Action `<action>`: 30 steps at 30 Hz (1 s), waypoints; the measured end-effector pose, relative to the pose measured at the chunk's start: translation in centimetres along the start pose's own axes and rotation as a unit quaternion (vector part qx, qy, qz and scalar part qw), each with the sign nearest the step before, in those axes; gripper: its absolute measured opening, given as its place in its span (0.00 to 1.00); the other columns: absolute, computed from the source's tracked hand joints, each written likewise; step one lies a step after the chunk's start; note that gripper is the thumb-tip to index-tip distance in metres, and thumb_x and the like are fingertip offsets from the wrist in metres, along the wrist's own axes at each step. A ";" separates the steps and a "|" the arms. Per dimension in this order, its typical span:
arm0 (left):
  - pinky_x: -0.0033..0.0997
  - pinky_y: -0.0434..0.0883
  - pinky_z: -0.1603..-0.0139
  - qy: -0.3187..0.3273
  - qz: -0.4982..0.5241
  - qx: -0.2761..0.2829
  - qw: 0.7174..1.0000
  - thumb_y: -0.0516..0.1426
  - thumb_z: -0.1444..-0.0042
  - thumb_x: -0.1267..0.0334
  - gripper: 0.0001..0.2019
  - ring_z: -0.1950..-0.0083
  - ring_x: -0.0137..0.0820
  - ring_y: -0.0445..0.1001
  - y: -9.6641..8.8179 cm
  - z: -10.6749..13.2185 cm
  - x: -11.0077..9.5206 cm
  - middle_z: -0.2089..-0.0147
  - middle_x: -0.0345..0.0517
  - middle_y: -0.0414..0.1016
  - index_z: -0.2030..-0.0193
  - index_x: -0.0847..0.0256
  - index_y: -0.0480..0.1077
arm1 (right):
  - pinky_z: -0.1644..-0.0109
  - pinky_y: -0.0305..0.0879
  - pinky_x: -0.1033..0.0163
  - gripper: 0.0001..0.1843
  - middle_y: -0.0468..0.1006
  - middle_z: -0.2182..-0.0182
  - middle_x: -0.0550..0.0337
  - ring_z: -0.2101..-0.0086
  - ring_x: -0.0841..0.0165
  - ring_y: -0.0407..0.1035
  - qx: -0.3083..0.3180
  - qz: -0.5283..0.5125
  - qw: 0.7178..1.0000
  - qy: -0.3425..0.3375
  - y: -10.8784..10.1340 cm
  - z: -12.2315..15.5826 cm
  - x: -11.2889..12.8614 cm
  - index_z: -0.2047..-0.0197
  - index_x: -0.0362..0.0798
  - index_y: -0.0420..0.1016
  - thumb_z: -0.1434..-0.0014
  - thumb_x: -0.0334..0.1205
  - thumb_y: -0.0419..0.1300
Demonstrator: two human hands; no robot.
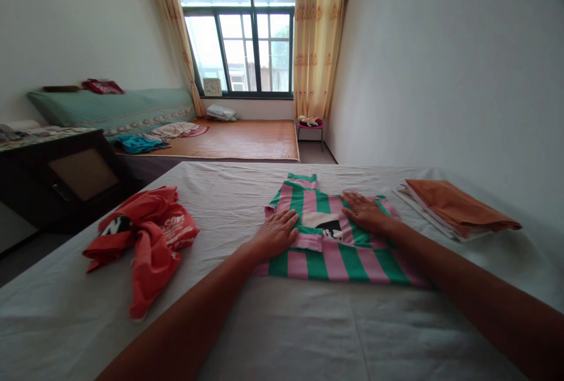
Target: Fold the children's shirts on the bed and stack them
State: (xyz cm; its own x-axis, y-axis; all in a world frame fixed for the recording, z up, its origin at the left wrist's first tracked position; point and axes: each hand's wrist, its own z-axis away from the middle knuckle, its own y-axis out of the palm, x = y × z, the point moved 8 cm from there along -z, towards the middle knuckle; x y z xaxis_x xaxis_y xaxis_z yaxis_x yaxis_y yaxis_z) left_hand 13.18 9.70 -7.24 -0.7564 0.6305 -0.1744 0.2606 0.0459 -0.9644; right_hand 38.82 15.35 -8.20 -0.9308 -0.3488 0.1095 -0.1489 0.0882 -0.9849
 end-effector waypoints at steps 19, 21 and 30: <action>0.47 0.56 0.34 -0.008 0.028 -0.031 0.999 0.48 0.37 0.56 0.22 0.33 0.41 0.56 -1.1 0.3 -0.3 0.34 0.49 0.60 0.37 0.55 0.61 | 0.63 0.65 0.61 0.23 0.80 0.72 0.47 0.66 0.58 0.75 0.007 -0.111 0.983 0.143 0.5 -15.4 1.8 0.71 0.45 0.78 0.46 0.58 0.57; 0.46 0.57 0.35 -0.008 0.041 -0.036 0.998 0.49 0.38 0.56 0.21 0.34 0.41 0.58 -1.2 0.2 -0.1 0.35 0.48 0.62 0.39 0.55 0.63 | 0.67 0.64 0.64 0.18 0.79 0.74 0.52 0.70 0.62 0.74 -0.010 -0.141 0.982 0.128 0.5 -15.9 2.6 0.72 0.45 0.76 0.48 0.53 0.60; 0.43 0.59 0.36 -0.072 0.088 -0.176 0.978 0.54 0.43 0.64 0.31 0.36 0.40 0.59 -3.6 0.0 2.8 0.36 0.53 0.61 0.33 0.60 0.52 | 0.59 0.69 0.62 0.09 0.78 0.63 0.59 0.63 0.67 0.72 -0.147 -0.295 0.937 -0.119 -5.7 -6.4 10.4 0.58 0.51 0.70 0.41 0.43 0.55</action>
State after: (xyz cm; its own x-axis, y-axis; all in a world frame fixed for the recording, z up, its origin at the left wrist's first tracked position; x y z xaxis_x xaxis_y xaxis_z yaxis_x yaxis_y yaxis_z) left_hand 10.09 11.33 -4.24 -0.7517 0.5373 -0.3824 0.5652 0.2262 -0.7933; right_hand 27.90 17.18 -0.58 -0.5627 -0.6121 0.5556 -0.7315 0.0557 -0.6795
